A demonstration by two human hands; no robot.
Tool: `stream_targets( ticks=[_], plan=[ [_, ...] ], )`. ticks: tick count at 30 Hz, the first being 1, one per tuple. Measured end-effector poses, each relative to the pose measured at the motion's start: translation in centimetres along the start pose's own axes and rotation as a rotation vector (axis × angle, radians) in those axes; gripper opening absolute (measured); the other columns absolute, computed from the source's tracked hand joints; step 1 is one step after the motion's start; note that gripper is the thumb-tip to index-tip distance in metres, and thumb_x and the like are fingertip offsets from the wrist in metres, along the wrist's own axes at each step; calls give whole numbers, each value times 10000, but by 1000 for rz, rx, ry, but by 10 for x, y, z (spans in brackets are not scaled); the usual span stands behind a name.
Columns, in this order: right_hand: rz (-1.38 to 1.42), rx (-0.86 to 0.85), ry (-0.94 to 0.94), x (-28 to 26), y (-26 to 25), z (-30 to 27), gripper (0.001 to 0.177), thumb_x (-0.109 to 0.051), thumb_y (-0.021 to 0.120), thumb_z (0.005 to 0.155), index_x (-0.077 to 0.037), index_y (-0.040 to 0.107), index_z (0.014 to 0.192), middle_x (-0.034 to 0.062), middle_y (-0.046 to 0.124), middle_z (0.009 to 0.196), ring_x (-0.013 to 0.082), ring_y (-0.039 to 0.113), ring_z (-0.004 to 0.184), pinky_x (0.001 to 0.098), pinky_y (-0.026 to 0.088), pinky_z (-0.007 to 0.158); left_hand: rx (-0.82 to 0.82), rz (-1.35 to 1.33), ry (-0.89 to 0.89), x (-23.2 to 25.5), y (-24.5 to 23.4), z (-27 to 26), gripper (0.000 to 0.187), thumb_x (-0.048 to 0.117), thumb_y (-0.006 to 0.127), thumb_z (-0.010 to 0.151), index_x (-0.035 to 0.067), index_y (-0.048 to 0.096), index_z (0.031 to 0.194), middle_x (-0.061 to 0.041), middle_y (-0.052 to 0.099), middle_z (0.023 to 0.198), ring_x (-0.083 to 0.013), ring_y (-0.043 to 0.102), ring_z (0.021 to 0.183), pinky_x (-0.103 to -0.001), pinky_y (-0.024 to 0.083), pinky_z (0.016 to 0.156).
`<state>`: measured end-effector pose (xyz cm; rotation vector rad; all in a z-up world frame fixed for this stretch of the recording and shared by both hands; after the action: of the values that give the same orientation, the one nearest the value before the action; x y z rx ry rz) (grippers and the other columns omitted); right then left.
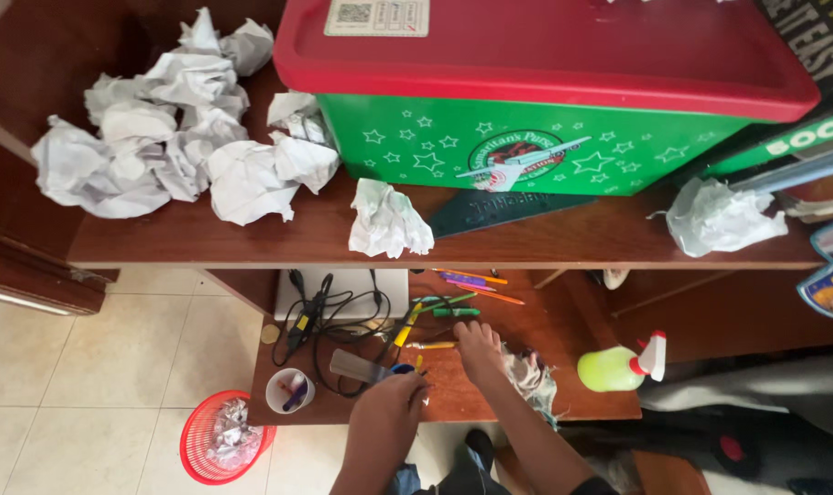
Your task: The person wipes a pencil with a cloth after applying liquid from a spray bottle and handles various pens and stationary items on a wooden shelf.
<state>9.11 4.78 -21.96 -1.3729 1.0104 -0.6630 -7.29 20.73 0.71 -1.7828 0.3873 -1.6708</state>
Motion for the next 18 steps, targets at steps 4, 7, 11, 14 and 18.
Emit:
stream_targets(
  ticks=[4,7,11,14,18],
  plan=[
    [112,46,-54,9,-22,4,113,-192,652,870,-186,700,971,46,602,1055,302,562,1090,455,451,951,-107,50,-185,-6,-10,-3,160,263,661,885,126,733,927,-112,726,883,-343,691,864,-470,527,724],
    [175,224,-185,9,-78,-5,42,-152,678,827,-159,701,862,34,626,974,279,579,1056,464,437,962,-119,-1,-130,-3,-16,-1,172,270,676,882,120,750,923,-95,739,934,-325,692,911,-444,535,771],
    [215,306,-138,-3,-165,-42,88,-147,708,784,-174,749,856,25,685,890,269,619,998,473,431,928,-46,68,173,23,-21,9,247,256,689,880,74,703,1047,-108,731,1047,-324,632,1033,-446,510,858],
    [320,250,-160,-8,-211,-57,82,-144,726,800,-142,769,870,34,725,911,282,650,949,460,475,860,202,112,618,59,-19,18,473,215,699,771,10,632,1192,-183,710,1140,-373,603,1066,-479,488,872],
    [623,109,-275,1,-227,-99,181,-114,741,832,-71,733,1007,80,710,961,268,689,944,394,542,804,-18,176,578,64,37,22,463,218,696,800,32,605,1215,-162,719,1047,-367,649,1012,-486,498,825]
  ],
)
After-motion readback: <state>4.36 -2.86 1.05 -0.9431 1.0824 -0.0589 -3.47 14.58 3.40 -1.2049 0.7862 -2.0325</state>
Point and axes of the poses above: each hand's wrist, its own z-axis towards the middle knuckle, its own y-axis out of the palm, x = y × z, the point moved 4 cm from there along z, towards the middle knuckle
